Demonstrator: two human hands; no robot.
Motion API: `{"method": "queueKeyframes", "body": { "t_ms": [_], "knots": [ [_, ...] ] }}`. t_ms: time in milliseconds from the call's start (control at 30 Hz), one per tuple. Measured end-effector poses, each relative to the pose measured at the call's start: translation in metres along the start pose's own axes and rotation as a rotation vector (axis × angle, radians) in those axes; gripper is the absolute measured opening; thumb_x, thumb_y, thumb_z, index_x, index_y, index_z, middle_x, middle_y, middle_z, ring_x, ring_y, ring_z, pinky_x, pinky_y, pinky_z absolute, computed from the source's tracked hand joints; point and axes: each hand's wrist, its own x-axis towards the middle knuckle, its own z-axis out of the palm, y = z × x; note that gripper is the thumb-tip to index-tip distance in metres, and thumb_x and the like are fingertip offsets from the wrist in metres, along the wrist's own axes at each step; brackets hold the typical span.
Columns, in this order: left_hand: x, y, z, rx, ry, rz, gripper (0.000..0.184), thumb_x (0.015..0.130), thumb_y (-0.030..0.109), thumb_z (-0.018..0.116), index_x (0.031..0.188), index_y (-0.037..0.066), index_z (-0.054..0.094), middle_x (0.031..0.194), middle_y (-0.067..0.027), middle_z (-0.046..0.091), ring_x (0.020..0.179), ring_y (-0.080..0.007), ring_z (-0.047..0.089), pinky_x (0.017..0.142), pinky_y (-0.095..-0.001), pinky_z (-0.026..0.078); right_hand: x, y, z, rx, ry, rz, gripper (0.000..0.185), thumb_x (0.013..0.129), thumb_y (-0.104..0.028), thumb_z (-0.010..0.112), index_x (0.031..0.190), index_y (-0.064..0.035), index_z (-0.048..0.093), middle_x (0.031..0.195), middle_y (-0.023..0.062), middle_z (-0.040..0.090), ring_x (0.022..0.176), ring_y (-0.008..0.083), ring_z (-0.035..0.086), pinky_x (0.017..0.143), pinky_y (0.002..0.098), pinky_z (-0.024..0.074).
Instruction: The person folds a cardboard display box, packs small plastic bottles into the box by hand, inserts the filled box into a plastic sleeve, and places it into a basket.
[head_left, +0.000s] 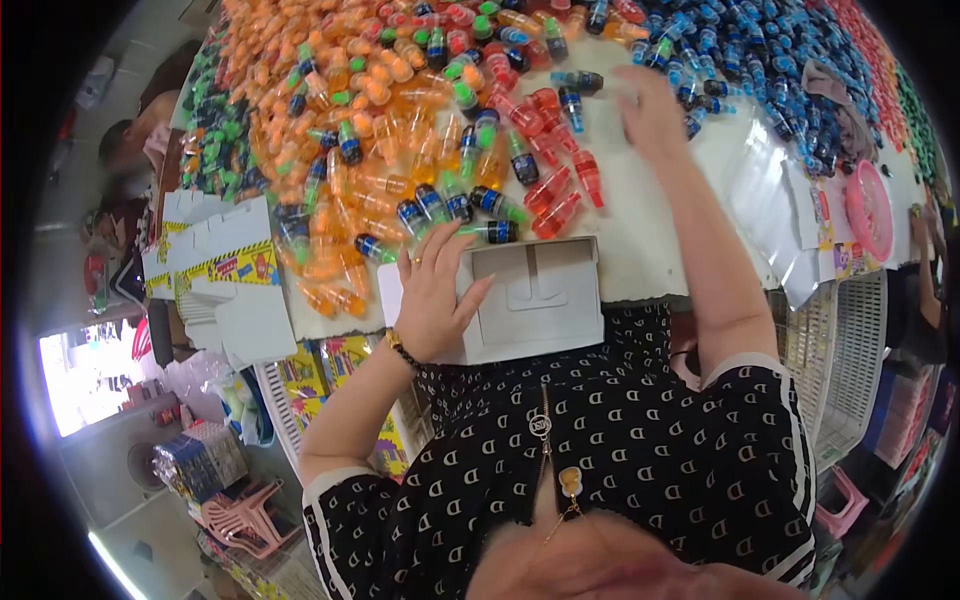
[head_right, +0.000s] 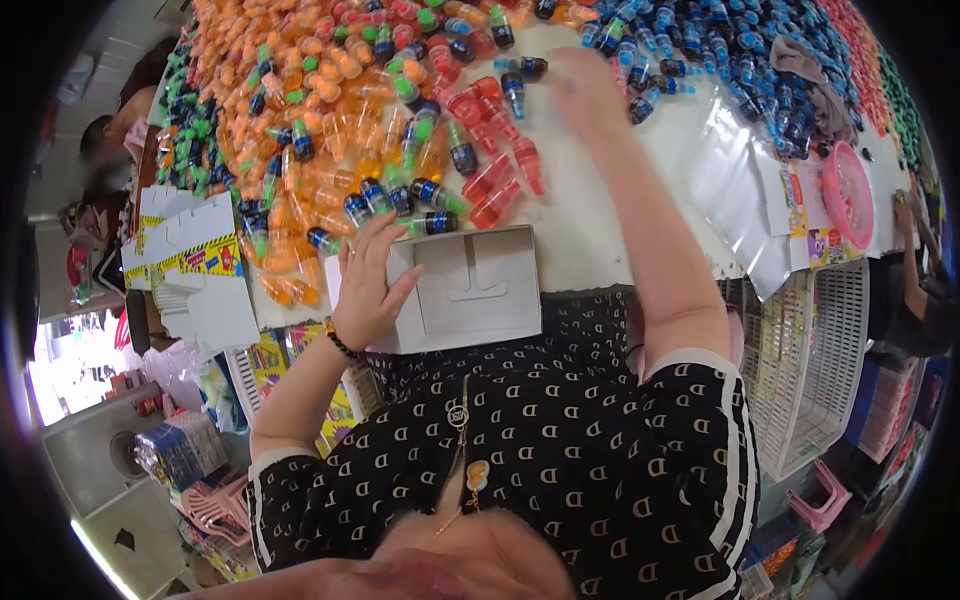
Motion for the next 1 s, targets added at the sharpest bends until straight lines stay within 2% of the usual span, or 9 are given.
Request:
{"method": "queueKeyframes", "body": {
  "t_ms": [67, 167, 333, 433, 667, 867, 933, 967, 1000],
  "knots": [
    [0.008, 0.002, -0.013, -0.005, 0.005, 0.014, 0.044, 0.087, 0.030, 0.061, 0.125, 0.011, 0.049, 0.136, -0.0125, 0.044, 0.129, -0.0330, 0.038, 0.105, -0.0566, 0.020, 0.019, 0.021, -0.023, -0.357, -0.071, 0.225, 0.028, 0.085, -0.017, 0.061, 0.112, -0.0095, 0.062, 0.103, 0.0172, 0.065, 0.099, 0.0341, 0.061, 0.084, 0.0422, 0.0496],
    [0.034, 0.001, -0.032, -0.017, 0.021, 0.062, 0.040, 0.088, 0.028, 0.060, 0.123, 0.010, 0.051, 0.134, -0.0133, 0.045, 0.125, -0.0332, 0.041, 0.104, -0.0537, 0.025, 0.025, 0.065, -0.016, -0.571, -0.217, 0.289, 0.031, 0.084, -0.020, 0.061, 0.112, -0.0076, 0.060, 0.096, 0.0171, 0.066, 0.090, 0.0366, 0.063, 0.077, 0.0451, 0.0503],
    [0.112, -0.007, -0.042, 0.185, 0.088, 0.382, 0.032, 0.085, 0.013, 0.059, 0.116, 0.009, 0.057, 0.120, -0.0130, 0.054, 0.109, -0.0333, 0.054, 0.088, -0.0437, 0.047, 0.039, 0.079, -0.007, -0.553, -0.305, 0.344, 0.039, 0.082, -0.024, 0.062, 0.116, -0.0059, 0.057, 0.102, 0.0191, 0.065, 0.094, 0.0368, 0.063, 0.080, 0.0443, 0.0502],
    [0.160, -0.017, -0.026, 0.255, -0.037, 0.355, 0.036, 0.082, 0.011, 0.061, 0.118, 0.011, 0.057, 0.112, -0.0106, 0.055, 0.106, -0.0331, 0.055, 0.085, -0.0441, 0.049, 0.037, 0.070, -0.014, -0.365, -0.080, 0.385, 0.046, 0.080, -0.019, 0.063, 0.122, -0.0048, 0.052, 0.105, 0.0200, 0.063, 0.095, 0.0361, 0.062, 0.082, 0.0408, 0.0503],
    [0.211, -0.008, 0.018, 0.666, -0.075, 0.368, 0.034, 0.082, 0.013, 0.063, 0.116, 0.010, 0.057, 0.111, -0.0092, 0.056, 0.106, -0.0300, 0.056, 0.086, -0.0390, 0.048, -0.013, 0.034, -0.031, 0.120, -0.124, 0.315, 0.050, 0.078, -0.004, 0.061, 0.127, -0.0091, 0.049, 0.102, 0.0175, 0.062, 0.093, 0.0321, 0.061, 0.081, 0.0369, 0.0497],
    [0.223, -0.019, 0.020, 0.487, -0.056, 0.334, 0.036, 0.081, 0.016, 0.065, 0.116, 0.010, 0.058, 0.109, -0.0086, 0.060, 0.102, -0.0296, 0.059, 0.084, -0.0382, 0.049, -0.014, 0.021, -0.057, 0.481, -0.041, 0.331, 0.050, 0.077, 0.002, 0.060, 0.125, -0.0134, 0.053, 0.105, 0.0138, 0.063, 0.092, 0.0290, 0.060, 0.082, 0.0363, 0.0489],
    [0.222, -0.016, 0.008, 0.135, -0.076, 0.110, 0.039, 0.082, 0.018, 0.067, 0.118, 0.009, 0.057, 0.107, -0.0084, 0.063, 0.098, -0.0269, 0.061, 0.084, -0.0370, 0.049, -0.018, 0.007, -0.072, 0.018, -0.505, -0.416, 0.047, 0.074, 0.004, 0.062, 0.117, -0.0132, 0.060, 0.115, 0.0100, 0.061, 0.093, 0.0285, 0.060, 0.084, 0.0366, 0.0483],
    [0.221, -0.019, 0.006, 0.136, -0.078, 0.106, 0.039, 0.082, 0.018, 0.067, 0.118, 0.009, 0.057, 0.107, -0.0084, 0.063, 0.098, -0.0269, 0.061, 0.084, -0.0370, 0.049, -0.027, -0.004, -0.070, 0.022, -0.507, -0.417, 0.047, 0.074, 0.004, 0.062, 0.117, -0.0132, 0.060, 0.115, 0.0100, 0.061, 0.093, 0.0285, 0.060, 0.084, 0.0366, 0.0483],
    [0.219, -0.023, 0.004, -0.198, -0.113, 0.020, 0.040, 0.082, 0.019, 0.069, 0.119, 0.008, 0.055, 0.106, -0.0081, 0.063, 0.094, -0.0244, 0.062, 0.080, -0.0361, 0.050, -0.038, -0.020, -0.064, -0.019, -0.509, -0.511, 0.044, 0.072, 0.004, 0.064, 0.112, -0.0125, 0.063, 0.119, 0.0087, 0.060, 0.094, 0.0293, 0.060, 0.087, 0.0379, 0.0480]
  ]
}}
